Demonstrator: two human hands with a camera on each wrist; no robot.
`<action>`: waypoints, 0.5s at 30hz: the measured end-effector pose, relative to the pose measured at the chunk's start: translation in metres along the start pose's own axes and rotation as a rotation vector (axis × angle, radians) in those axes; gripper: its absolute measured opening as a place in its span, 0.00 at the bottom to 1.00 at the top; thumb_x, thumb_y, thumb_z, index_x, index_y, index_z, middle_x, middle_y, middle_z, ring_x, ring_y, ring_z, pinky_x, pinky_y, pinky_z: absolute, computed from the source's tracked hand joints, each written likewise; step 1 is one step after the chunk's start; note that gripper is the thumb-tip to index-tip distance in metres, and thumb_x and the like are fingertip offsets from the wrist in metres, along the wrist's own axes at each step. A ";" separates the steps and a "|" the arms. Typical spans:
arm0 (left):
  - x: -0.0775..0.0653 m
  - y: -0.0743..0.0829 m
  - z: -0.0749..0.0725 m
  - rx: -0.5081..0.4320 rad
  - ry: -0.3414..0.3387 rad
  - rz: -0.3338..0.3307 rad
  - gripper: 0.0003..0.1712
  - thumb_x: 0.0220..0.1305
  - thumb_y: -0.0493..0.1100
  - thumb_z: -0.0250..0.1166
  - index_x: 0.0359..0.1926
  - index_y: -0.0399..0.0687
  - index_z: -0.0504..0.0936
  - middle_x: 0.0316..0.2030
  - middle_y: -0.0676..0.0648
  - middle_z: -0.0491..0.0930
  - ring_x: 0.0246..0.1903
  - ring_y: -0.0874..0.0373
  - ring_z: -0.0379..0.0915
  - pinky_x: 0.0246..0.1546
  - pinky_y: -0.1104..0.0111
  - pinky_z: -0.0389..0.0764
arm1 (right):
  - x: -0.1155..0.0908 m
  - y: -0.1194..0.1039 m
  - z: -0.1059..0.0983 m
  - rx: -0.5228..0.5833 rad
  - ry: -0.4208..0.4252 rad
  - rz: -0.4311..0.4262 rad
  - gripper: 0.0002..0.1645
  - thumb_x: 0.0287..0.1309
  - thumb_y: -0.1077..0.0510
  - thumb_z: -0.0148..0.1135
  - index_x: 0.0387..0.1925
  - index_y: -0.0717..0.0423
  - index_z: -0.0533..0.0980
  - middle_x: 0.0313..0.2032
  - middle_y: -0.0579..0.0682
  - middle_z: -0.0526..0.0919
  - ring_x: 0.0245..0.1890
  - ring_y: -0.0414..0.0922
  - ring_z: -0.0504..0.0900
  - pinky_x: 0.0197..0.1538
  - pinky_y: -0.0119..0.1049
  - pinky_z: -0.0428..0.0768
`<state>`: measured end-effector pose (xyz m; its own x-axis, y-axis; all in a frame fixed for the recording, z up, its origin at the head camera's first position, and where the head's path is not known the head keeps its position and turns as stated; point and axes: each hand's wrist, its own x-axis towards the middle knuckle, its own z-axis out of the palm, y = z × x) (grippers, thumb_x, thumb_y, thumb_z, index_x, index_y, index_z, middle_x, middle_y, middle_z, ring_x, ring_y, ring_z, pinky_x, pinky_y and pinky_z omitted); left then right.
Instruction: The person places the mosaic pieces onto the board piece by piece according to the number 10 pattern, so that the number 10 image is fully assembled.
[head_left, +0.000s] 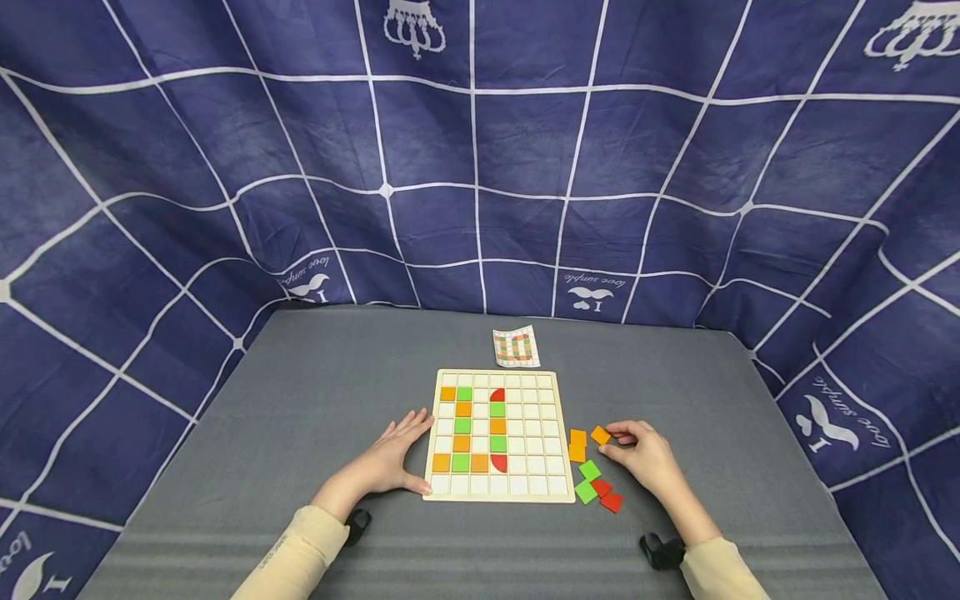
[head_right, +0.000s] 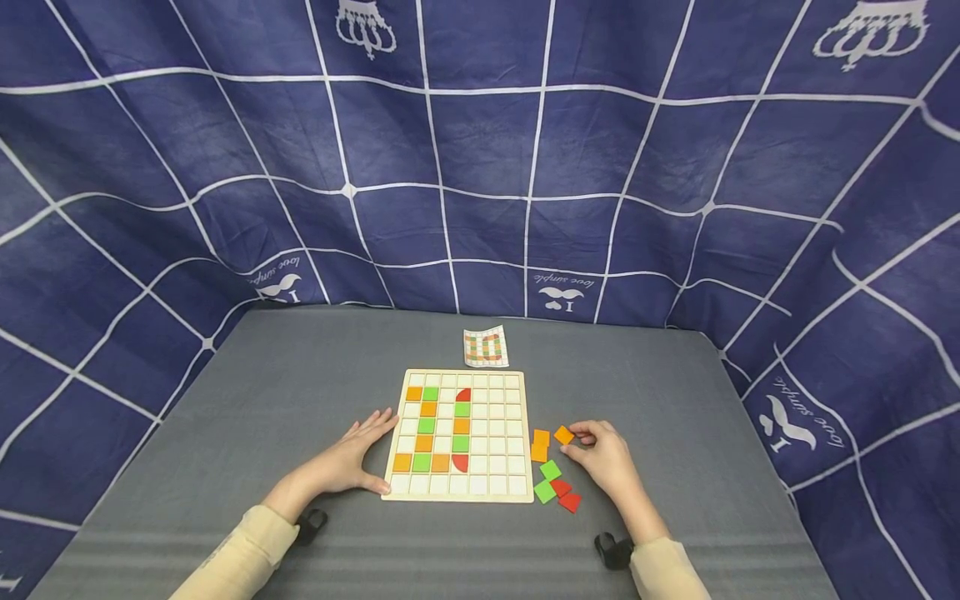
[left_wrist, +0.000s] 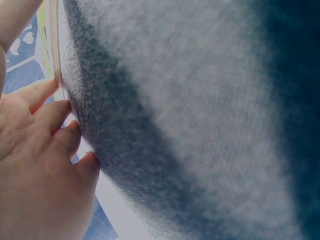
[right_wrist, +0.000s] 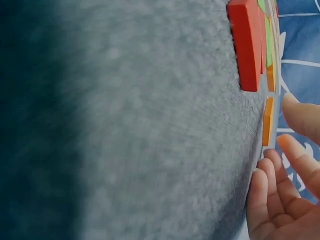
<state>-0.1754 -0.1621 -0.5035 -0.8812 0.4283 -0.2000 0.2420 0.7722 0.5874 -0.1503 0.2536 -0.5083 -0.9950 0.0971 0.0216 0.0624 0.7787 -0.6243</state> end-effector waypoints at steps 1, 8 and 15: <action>0.000 0.000 0.000 0.001 0.000 0.001 0.68 0.33 0.53 0.84 0.75 0.41 0.58 0.76 0.38 0.51 0.77 0.40 0.42 0.76 0.44 0.44 | 0.001 0.000 0.001 -0.009 -0.008 0.002 0.20 0.51 0.56 0.75 0.46 0.58 0.83 0.40 0.53 0.81 0.41 0.49 0.81 0.43 0.39 0.80; -0.001 -0.001 -0.001 -0.017 -0.005 0.019 0.68 0.34 0.52 0.84 0.75 0.39 0.57 0.76 0.36 0.50 0.77 0.39 0.41 0.75 0.42 0.44 | 0.005 -0.003 0.003 -0.056 -0.038 0.014 0.19 0.50 0.56 0.75 0.43 0.59 0.83 0.38 0.53 0.79 0.38 0.46 0.78 0.41 0.38 0.78; -0.003 0.000 -0.002 -0.018 -0.011 0.016 0.68 0.35 0.52 0.84 0.75 0.40 0.57 0.76 0.37 0.50 0.77 0.40 0.41 0.75 0.43 0.43 | 0.006 -0.006 0.006 -0.112 0.011 0.002 0.15 0.48 0.58 0.75 0.37 0.62 0.83 0.34 0.53 0.80 0.34 0.45 0.78 0.39 0.40 0.79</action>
<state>-0.1738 -0.1640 -0.5018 -0.8729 0.4455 -0.1988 0.2485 0.7567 0.6046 -0.1570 0.2455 -0.5091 -0.9940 0.1051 0.0290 0.0736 0.8431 -0.5328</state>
